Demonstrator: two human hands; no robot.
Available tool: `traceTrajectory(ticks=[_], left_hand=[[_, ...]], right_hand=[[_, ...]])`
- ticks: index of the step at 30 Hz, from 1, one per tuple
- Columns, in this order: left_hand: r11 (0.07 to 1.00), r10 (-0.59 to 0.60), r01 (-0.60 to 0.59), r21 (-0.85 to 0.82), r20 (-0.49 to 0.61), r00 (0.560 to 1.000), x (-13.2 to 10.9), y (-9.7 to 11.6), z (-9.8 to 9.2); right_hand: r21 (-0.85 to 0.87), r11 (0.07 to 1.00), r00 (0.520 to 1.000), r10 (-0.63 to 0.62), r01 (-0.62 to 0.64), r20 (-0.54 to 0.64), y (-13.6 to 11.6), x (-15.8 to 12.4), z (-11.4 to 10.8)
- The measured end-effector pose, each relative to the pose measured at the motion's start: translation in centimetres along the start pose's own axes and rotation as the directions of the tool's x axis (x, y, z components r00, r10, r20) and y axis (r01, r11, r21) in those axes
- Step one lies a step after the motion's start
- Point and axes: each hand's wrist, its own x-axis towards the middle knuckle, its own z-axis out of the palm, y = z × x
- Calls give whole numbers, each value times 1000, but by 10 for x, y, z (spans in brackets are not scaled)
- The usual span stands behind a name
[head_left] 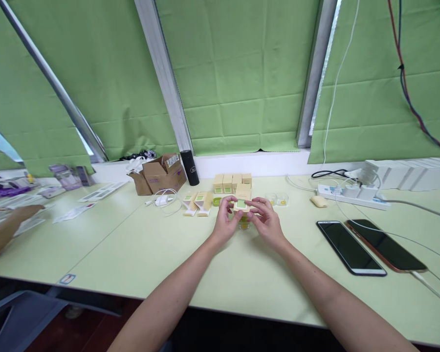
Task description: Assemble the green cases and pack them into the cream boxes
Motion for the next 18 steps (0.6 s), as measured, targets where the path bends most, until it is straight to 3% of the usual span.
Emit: traceTrajectory(ticks=[18], left_hand=[[999,-23,25,49,-44,999,1,1,3]], right_hand=[[-29,1000,1000,3,-3,-15,0,1,1]])
